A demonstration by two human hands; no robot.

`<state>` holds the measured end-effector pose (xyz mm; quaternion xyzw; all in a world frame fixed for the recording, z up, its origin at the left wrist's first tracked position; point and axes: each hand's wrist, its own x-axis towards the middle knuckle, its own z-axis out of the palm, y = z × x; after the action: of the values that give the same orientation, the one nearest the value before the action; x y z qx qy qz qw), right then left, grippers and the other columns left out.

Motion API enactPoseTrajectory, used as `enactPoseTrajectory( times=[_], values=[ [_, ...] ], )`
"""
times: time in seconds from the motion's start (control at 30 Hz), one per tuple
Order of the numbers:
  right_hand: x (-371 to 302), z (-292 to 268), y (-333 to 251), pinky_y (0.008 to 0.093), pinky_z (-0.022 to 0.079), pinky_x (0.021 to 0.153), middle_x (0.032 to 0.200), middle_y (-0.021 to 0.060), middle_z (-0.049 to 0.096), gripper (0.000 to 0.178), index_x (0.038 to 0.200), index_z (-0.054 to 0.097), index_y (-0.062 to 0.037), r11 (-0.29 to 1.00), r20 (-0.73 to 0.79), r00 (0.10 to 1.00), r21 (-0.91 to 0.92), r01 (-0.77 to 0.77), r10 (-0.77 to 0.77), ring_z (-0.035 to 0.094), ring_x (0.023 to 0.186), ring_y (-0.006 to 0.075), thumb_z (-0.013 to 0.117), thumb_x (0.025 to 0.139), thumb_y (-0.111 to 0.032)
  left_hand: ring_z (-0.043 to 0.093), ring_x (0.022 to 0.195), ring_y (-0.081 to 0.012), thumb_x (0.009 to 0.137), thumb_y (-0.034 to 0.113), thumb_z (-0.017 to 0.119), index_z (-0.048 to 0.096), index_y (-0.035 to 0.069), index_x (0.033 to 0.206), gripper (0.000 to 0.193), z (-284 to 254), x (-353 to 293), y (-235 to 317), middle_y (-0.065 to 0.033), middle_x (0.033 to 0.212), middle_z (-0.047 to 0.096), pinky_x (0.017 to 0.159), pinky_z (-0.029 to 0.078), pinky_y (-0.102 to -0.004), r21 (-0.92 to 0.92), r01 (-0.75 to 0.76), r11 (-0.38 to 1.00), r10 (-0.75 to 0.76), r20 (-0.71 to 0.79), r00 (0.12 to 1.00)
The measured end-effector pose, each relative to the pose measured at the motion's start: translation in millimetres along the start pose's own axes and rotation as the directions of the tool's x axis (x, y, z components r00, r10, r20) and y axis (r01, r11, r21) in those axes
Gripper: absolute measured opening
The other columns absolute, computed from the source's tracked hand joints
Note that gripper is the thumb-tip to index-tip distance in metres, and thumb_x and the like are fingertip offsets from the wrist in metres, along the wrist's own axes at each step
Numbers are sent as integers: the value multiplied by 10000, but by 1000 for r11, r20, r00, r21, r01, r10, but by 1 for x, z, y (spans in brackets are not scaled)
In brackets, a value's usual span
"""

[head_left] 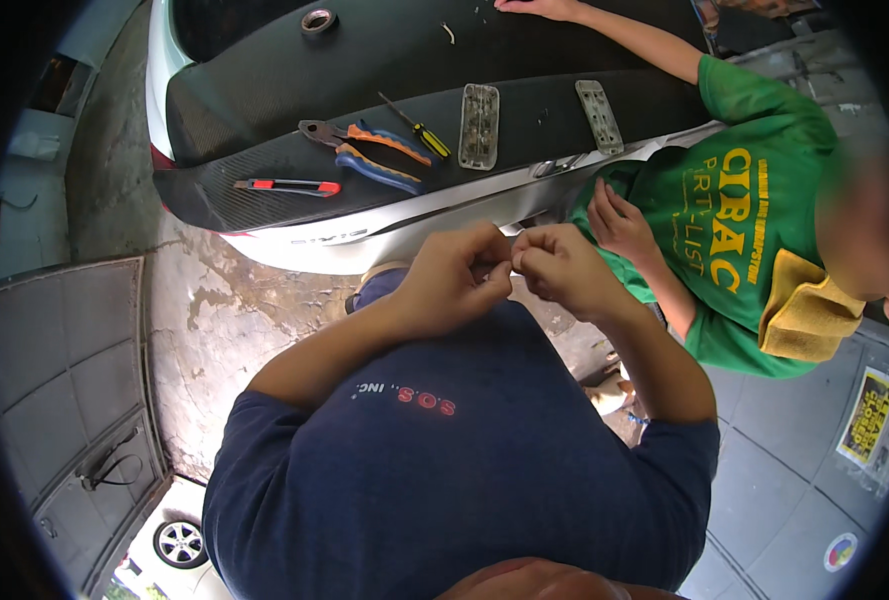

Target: The person strips and twists wires together by hand, then uses pliers to crimp a connector while another person holds a light housing on a car trunk.

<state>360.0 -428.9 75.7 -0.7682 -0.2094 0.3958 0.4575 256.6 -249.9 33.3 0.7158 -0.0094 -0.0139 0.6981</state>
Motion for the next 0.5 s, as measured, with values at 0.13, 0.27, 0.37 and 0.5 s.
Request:
enactPoseTrajectory(
  times=[0.13, 0.27, 0.37, 0.5],
  values=[
    [-3, -5, 1, 260, 410, 475, 757, 27, 649, 201, 997, 677, 13, 947, 130, 972, 232, -222, 196, 563, 532, 118, 725, 903, -158, 559, 724, -63, 910, 96, 652, 623, 6, 924, 96, -6, -3, 6, 20, 813, 618, 640, 471, -267, 79, -18, 997, 18, -4, 1000],
    [-5, -1, -9, 277, 451, 495, 834, 59, 682, 235, 1038, 690, -12, 713, -91, 755, -417, 564, -650, 614, 599, 169, 777, 841, -104, 474, 694, -14, 964, 137, 630, 605, 29, 954, 112, -10, -6, 1, 47, 809, 571, 606, 382, -208, -293, 215, 932, -212, 41, 976],
    [4, -1, 0, 315, 492, 524, 869, 80, 681, 273, 1044, 703, -41, 382, 91, 533, -596, 706, -841, 650, 662, 228, 794, 787, -52, 460, 703, -7, 963, 147, 628, 601, 28, 953, 122, -13, -7, 0, 49, 818, 564, 606, 372, -208, -333, 200, 922, -186, 73, 980],
    [2, 3, 6, 320, 477, 508, 800, 65, 648, 154, 962, 692, -24, 277, 188, 514, -664, 695, -837, 634, 636, 202, 751, 823, -53, 509, 742, -16, 907, 86, 627, 623, 5, 933, 85, -11, -9, 2, 38, 800, 580, 625, 417, -215, -366, 222, 904, -199, 99, 975]
  ],
)
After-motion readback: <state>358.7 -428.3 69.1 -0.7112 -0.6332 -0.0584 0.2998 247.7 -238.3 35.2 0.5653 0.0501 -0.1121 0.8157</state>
